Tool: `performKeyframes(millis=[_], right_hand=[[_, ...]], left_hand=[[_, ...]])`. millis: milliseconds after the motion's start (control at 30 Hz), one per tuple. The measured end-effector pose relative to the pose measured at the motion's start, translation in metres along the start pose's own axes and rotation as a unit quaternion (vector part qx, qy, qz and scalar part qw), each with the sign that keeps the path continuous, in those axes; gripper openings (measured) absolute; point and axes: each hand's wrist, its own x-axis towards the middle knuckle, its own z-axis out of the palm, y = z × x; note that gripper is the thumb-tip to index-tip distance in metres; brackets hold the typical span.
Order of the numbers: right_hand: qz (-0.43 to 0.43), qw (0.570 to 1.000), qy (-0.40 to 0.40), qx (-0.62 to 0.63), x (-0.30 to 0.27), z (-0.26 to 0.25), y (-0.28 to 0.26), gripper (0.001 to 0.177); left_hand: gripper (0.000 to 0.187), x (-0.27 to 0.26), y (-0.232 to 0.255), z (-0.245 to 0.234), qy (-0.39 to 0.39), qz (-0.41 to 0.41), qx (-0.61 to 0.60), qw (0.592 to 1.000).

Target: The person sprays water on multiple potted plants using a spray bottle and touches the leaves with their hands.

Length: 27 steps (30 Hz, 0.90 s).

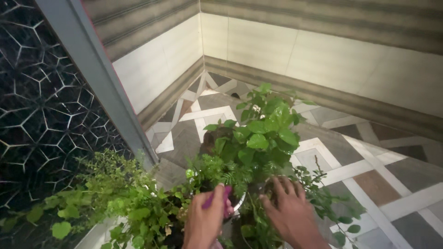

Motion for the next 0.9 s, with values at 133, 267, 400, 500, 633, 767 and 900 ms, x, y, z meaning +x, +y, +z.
performKeyframes(millis=[133, 267, 400, 500, 633, 767, 900], right_hand=[[-0.023, 0.999, 0.028, -0.001, 0.000, 0.011, -0.003, 0.076], [-0.024, 0.999, 0.037, 0.028, -0.007, 0.013, -0.006, 0.080], [-0.018, 0.997, 0.010, 0.070, -0.015, 0.007, -0.003, 0.082], [-0.007, 0.997, -0.028, 0.077, -0.023, -0.002, 0.011, 0.084], [-0.019, 0.994, 0.000, 0.112, -0.032, -0.003, 0.027, 0.097], [0.012, 0.998, 0.009, 0.067, -0.036, -0.014, 0.033, 0.103], [0.004, 0.997, 0.080, 0.022, -0.028, -0.031, 0.026, 0.102]], left_hand=[[0.054, -0.008, 0.014, -0.002, 0.008, -0.030, 0.001, 1.000], [0.051, -0.019, 0.024, -0.006, 0.039, -0.001, 0.043, 0.998], [0.060, -0.024, 0.030, 0.000, 0.030, 0.048, 0.077, 0.995], [0.061, -0.021, 0.031, 0.002, -0.012, 0.049, 0.092, 0.994], [0.067, -0.030, 0.029, 0.007, -0.017, 0.111, 0.084, 0.990], [0.060, -0.038, 0.038, 0.002, -0.015, 0.152, 0.063, 0.986], [0.053, -0.025, 0.037, -0.006, -0.018, 0.081, 0.098, 0.992]])
